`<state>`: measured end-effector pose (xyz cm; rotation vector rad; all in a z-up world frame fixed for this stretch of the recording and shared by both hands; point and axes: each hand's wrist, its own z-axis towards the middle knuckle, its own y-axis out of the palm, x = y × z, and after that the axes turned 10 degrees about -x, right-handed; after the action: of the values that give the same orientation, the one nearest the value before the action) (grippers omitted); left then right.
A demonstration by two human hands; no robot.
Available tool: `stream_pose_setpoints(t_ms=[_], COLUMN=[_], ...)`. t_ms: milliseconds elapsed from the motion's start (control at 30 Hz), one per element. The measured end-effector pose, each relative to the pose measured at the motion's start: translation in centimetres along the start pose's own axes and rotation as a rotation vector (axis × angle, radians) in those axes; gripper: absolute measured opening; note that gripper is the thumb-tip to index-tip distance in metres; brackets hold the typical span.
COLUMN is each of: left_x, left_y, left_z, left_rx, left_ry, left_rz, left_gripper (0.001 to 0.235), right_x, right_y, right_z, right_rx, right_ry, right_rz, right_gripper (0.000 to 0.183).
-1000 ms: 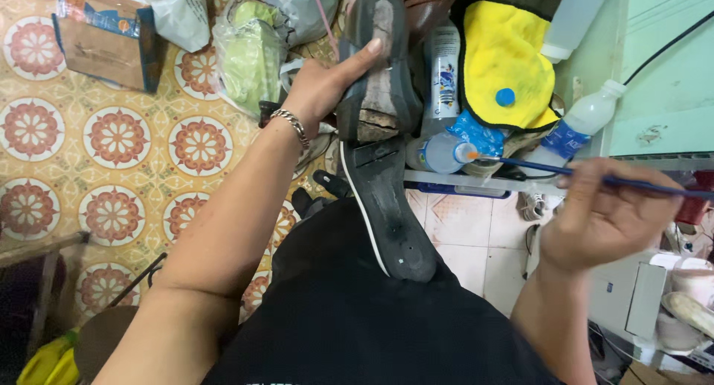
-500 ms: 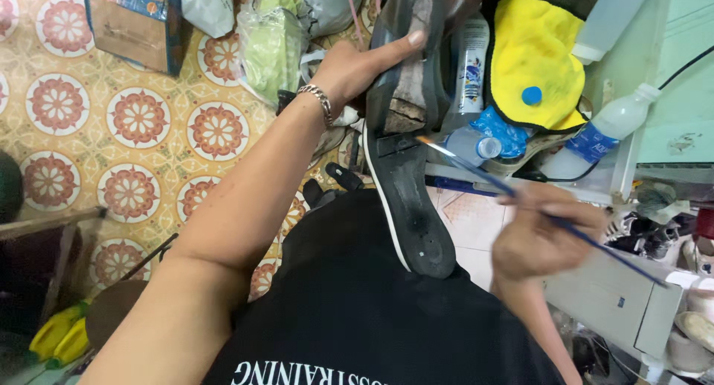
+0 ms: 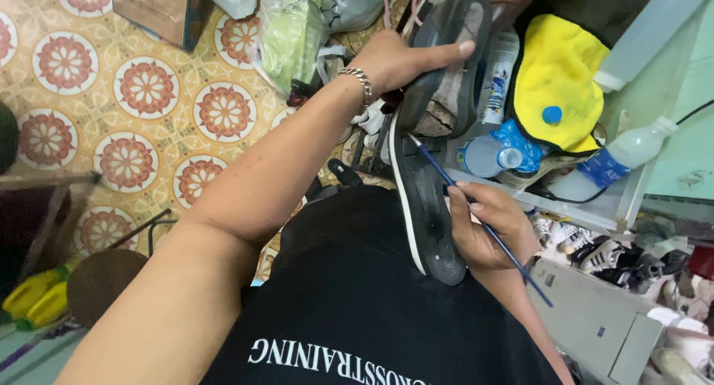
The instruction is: The person holds a black shoe in their left hand and uses a small brush in their right hand to scrub the sole and the heel area. The person rotates the shoe to access different parts of the sole while continuing to brush the surface.
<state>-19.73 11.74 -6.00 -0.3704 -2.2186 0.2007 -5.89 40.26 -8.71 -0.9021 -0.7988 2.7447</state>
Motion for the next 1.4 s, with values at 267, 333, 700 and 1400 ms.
stream_pose_setpoints(t_ms=[267, 333, 700, 1400], left_x=[0.6, 0.7, 2.6, 2.5], left_y=[1.5, 1.4, 1.6, 1.5], left_z=[2.3, 2.7, 2.5, 1.5], left_rx=[0.063, 0.081, 0.029, 0.014], left_ry=[0.169, 0.133, 0.105, 0.068], left_rz=[0.153, 0.193, 0.305, 0.293], left_gripper=[0.120, 0.131, 0.136, 0.091], right_x=[1.4, 1.9, 0.4, 0.3], right_y=[0.2, 0.2, -0.6, -1.8], right_z=[-1.3, -1.5, 0.3, -1.4], right_rx=[0.002, 0.032, -0.089, -0.070], right_ry=[-0.112, -0.120, -0.140, -0.138], right_rz=[-0.110, -0.114, -0.257, -0.113], right_gripper=[0.039, 0.044, 0.040, 0.041])
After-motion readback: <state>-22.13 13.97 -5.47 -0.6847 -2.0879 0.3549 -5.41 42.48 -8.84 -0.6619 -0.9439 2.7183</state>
